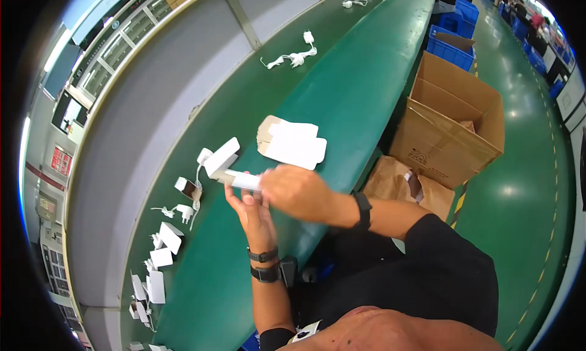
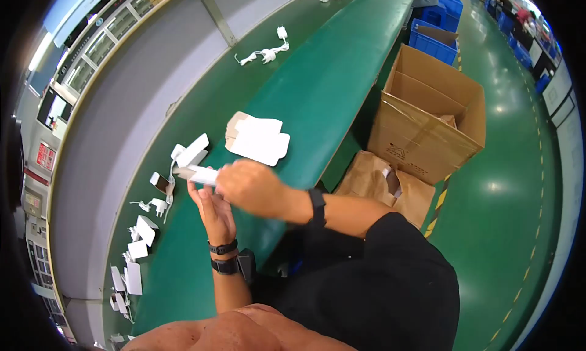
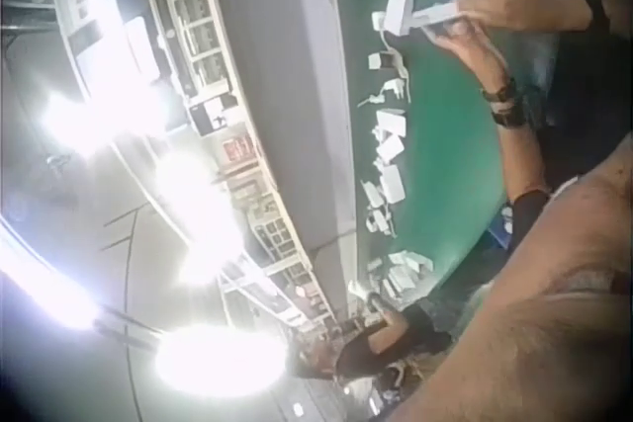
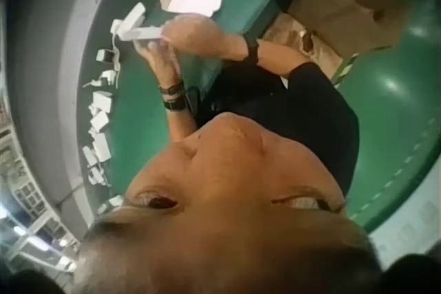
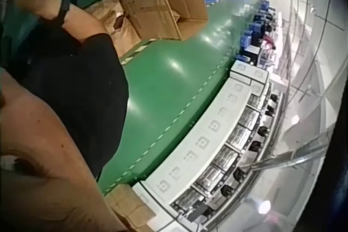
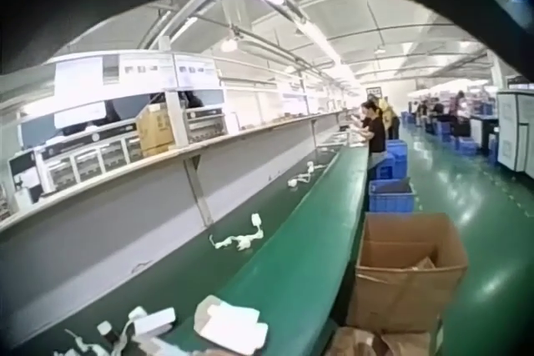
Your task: Manually folding and assembling small white cardboard packaging boxes on a production table.
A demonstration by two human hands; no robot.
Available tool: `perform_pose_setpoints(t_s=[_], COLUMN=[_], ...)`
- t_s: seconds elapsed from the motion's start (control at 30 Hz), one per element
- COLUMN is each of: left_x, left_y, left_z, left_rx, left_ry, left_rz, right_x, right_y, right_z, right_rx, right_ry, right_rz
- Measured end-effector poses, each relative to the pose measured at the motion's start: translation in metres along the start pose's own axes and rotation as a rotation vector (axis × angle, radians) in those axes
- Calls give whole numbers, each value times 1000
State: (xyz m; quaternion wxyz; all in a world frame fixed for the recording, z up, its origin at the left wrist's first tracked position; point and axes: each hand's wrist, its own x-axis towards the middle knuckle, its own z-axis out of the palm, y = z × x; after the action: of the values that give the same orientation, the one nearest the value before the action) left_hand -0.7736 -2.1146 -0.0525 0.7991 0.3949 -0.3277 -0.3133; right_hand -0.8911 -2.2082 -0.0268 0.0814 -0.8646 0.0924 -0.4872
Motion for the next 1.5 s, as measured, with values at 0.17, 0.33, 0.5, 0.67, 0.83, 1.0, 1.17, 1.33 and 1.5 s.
perform_pose_setpoints(t_s=[0.17,0.33,0.5,0.67,0.83,1.0,1.17,1.33,1.5], left_x=[-50,-104,-125,-101,-92,-106,-103,-95,-99], left_y=[23,39,30,33,23,-3,8,11,4], left_z=[-14,-55,-47,-19,-33,-40,-2,-5,0], left_rx=[127,7,23,195,256,252,213,227,424], left_ry=[-7,-292,-182,18,81,144,65,9,-136], left_rz=[9,-295,-324,-103,46,-24,-120,-59,110], right_x=[-27,-5,17,13,-13,-48,-55,-37,-29], right_y=[-51,-24,-10,-11,-27,-16,-14,6,8], right_z=[5,-37,-48,-48,-24,1,-14,-13,-27], right_rx=[446,783,747,936,1132,1112,1053,1082,1172], right_ry=[15,-483,-921,-977,-408,-462,-205,-359,-295], right_rz=[6,521,339,422,434,464,336,365,455])
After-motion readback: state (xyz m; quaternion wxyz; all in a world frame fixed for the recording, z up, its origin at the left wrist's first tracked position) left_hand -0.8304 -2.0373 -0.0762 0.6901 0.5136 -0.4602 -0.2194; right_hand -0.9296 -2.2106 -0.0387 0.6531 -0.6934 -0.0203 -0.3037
